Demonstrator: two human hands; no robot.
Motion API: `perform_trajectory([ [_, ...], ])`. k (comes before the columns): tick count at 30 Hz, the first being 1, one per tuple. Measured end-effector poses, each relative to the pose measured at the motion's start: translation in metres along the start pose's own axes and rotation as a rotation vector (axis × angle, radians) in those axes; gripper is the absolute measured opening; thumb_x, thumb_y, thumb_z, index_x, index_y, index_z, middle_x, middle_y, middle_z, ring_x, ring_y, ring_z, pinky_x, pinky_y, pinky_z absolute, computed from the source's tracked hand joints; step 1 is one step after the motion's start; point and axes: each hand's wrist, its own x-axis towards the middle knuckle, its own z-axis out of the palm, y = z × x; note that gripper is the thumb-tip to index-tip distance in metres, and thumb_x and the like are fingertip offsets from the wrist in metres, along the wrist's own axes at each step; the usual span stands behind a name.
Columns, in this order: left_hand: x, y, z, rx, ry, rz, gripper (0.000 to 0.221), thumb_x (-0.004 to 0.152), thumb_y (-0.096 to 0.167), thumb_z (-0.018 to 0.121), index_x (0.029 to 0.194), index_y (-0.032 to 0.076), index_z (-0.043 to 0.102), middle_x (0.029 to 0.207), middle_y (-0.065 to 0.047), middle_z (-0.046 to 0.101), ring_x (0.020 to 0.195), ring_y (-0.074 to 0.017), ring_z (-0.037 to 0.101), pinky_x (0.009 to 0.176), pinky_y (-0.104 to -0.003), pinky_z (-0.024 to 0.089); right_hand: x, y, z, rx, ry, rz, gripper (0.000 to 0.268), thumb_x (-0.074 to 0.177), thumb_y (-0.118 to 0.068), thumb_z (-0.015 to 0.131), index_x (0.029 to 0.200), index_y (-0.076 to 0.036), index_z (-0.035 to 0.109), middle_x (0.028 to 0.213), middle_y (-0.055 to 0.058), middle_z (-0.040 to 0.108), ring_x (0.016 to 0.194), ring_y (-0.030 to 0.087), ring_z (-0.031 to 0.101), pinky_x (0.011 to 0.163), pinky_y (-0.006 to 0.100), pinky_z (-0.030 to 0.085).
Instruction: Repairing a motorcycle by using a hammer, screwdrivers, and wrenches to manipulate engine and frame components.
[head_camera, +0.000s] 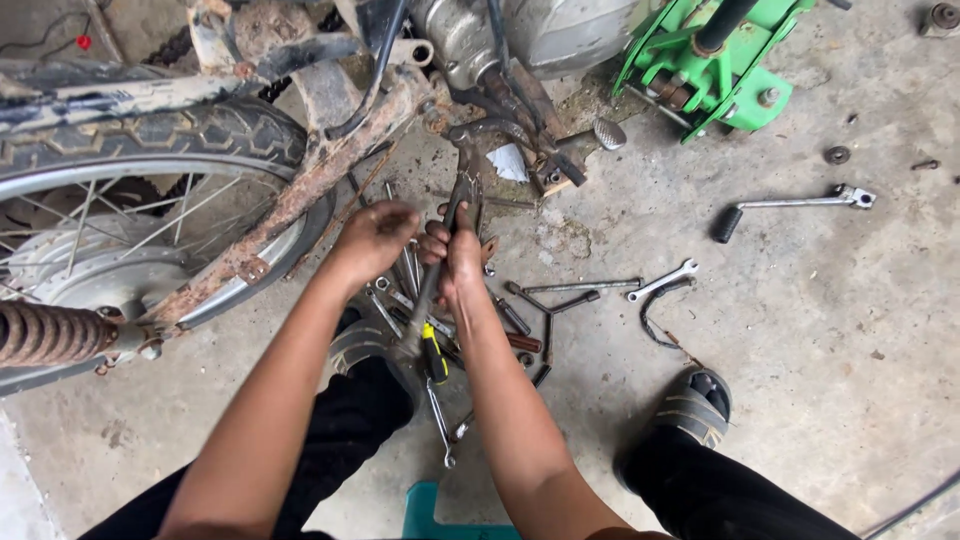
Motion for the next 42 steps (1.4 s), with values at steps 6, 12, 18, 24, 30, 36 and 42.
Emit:
perform_trajectory([
  [6, -0.072, 0.062, -0.051, 0.179, -0.059, 0.05, 0.026, 0.09, 0.023, 0.072, 0.112, 0.011, 0.079, 0.099, -0.018, 0.078, 0.095, -0.0349, 0.077, 0.08, -0.042, 0.062, -0.022, -0.034, 0.024, -0.114, -0.047, -0.008, 0.036, 0.108, -0.057, 0.038, 0.102, -0.023, 0.047, 0.066, -0.012, 0.021, 0.044, 0.001, 0.027, 0.037, 0.018, 0.031],
  [12, -0.052, 0.035, -0.037, 0.182, 0.006, 0.089, 0.024, 0.091, 0.024, 0.073, 0.112, 0.014, 0.078, 0.094, -0.013, 0.078, 0.086, -0.0279, 0.077, 0.071, -0.038, 0.062, -0.005, -0.027, 0.009, -0.164, -0.033, -0.002, 0.038, 0.108, -0.058, 0.033, 0.099, -0.023, 0.045, 0.067, -0.012, 0.018, 0.044, 0.002, 0.024, 0.036, 0.019, 0.031],
  [18, -0.029, 0.048, -0.024, 0.195, 0.057, 0.116, 0.023, 0.092, 0.033, 0.072, 0.11, 0.023, 0.079, 0.096, -0.005, 0.079, 0.094, -0.025, 0.076, 0.076, -0.039, 0.061, -0.002, -0.022, 0.003, -0.149, 0.002, 0.016, 0.035, 0.108, -0.055, 0.034, 0.093, -0.024, 0.042, 0.065, -0.013, 0.018, 0.043, 0.001, 0.023, 0.036, 0.019, 0.03],
  [24, -0.013, 0.028, -0.013, 0.103, 0.114, 0.157, 0.022, 0.09, 0.028, 0.075, 0.109, 0.018, 0.081, 0.094, -0.01, 0.078, 0.09, -0.0259, 0.076, 0.075, -0.038, 0.061, -0.008, -0.026, 0.006, -0.133, 0.002, 0.039, 0.037, 0.109, -0.055, 0.029, 0.091, -0.024, 0.039, 0.064, -0.013, 0.019, 0.042, 0.001, 0.026, 0.036, 0.017, 0.029],
  [30, 0.007, 0.005, -0.011, 0.024, 0.135, 0.116, 0.023, 0.09, 0.031, 0.075, 0.11, 0.021, 0.081, 0.093, -0.006, 0.078, 0.087, -0.0208, 0.075, 0.074, -0.034, 0.059, -0.01, -0.029, 0.0, -0.102, -0.062, 0.049, 0.037, 0.11, -0.054, 0.035, 0.097, -0.021, 0.046, 0.066, -0.012, 0.019, 0.044, 0.002, 0.025, 0.037, 0.019, 0.03],
  [36, 0.007, 0.016, -0.008, -0.024, 0.118, 0.078, 0.021, 0.09, 0.026, 0.075, 0.108, 0.019, 0.08, 0.092, -0.004, 0.078, 0.084, -0.016, 0.073, 0.075, -0.031, 0.059, -0.01, -0.031, 0.001, -0.045, -0.097, 0.078, 0.037, 0.109, -0.054, 0.036, 0.097, -0.021, 0.047, 0.065, -0.012, 0.021, 0.043, 0.001, 0.027, 0.036, 0.019, 0.031],
  [42, 0.004, 0.019, -0.007, 0.003, 0.118, 0.066, 0.02, 0.089, 0.028, 0.076, 0.107, 0.021, 0.081, 0.09, -0.005, 0.078, 0.084, -0.018, 0.074, 0.072, -0.033, 0.059, -0.022, -0.029, 0.009, -0.053, -0.09, 0.091, 0.037, 0.11, -0.054, 0.034, 0.098, -0.022, 0.046, 0.064, -0.012, 0.021, 0.043, 0.002, 0.027, 0.037, 0.019, 0.032],
])
